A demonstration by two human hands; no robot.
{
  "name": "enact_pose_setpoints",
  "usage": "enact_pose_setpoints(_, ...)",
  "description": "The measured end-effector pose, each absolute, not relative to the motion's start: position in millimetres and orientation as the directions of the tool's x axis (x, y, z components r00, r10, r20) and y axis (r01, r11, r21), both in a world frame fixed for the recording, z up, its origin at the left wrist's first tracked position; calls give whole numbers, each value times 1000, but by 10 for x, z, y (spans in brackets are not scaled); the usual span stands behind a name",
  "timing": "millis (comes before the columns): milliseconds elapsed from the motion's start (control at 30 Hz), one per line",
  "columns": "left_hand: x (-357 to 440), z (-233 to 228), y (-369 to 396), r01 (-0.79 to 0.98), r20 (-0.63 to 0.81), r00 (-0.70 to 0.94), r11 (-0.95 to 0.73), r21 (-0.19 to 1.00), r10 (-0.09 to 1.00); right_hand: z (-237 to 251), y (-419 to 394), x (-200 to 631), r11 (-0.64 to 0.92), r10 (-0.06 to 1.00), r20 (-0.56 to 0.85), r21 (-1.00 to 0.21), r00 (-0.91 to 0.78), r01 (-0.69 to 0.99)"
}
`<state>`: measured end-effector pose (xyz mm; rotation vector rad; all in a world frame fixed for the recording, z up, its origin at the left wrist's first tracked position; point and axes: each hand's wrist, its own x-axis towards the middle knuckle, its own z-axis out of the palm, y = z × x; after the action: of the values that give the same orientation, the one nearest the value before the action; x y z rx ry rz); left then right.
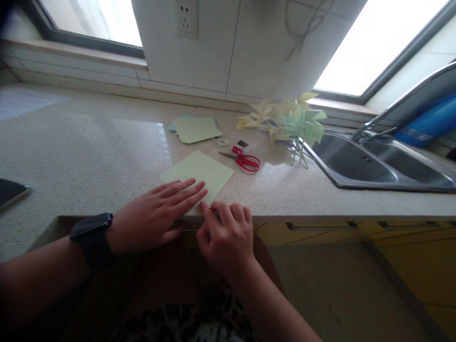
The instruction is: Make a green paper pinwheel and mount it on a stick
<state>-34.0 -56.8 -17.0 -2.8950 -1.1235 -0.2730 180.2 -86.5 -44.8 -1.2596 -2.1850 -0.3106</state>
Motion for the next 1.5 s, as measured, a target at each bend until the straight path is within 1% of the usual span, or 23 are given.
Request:
enact_pose_setpoints(100, -332, -166, -556, 672, 149, 726, -739, 58, 672, -455, -850, 1813, 537, 703, 598, -91, -385, 839)
enact_pose_setpoints(233, -319, -153, -562, 676, 149, 719, -733, 75, 678, -459, -825, 1805, 535, 693, 604, -64, -394, 843)
enact_pose_setpoints(700, -300, -157, -567, 687, 114, 715, -723, 68, 690, -424, -814, 1767, 514, 699, 584, -7, -414, 858)
enact_pose_setpoints(933, -292, -172, -574, 677, 137, 724, -735, 49, 676, -447, -827, 1792, 525, 676, 620, -26, -399, 851)
enact_pose_setpoints(1067, -299, -183, -574, 648, 141, 749, -760, 51, 648, -470, -816, 1861, 590, 631, 651, -50, -422, 806)
enact_pose_setpoints(1200, -313, -177, -574, 621, 145, 770, -782, 51, 621, -473, -746, 1963, 701, 554, 690, -85, -466, 708)
enact_pose_setpoints(1367, -317, -162, -574, 585, 159, 796, -810, 46, 584, -465, -633, 2039, 797, 488, 703, -117, -518, 593)
enact_pose_setpoints(1433, -315, -158, -573, 587, 155, 796, -809, 38, 585, -472, -617, 2039, 814, 477, 706, -129, -523, 567)
enact_pose_setpoints(1500, -314, -154, -571, 588, 149, 797, -808, 30, 585, -479, -623, 2028, 811, 496, 706, -168, -505, 561)
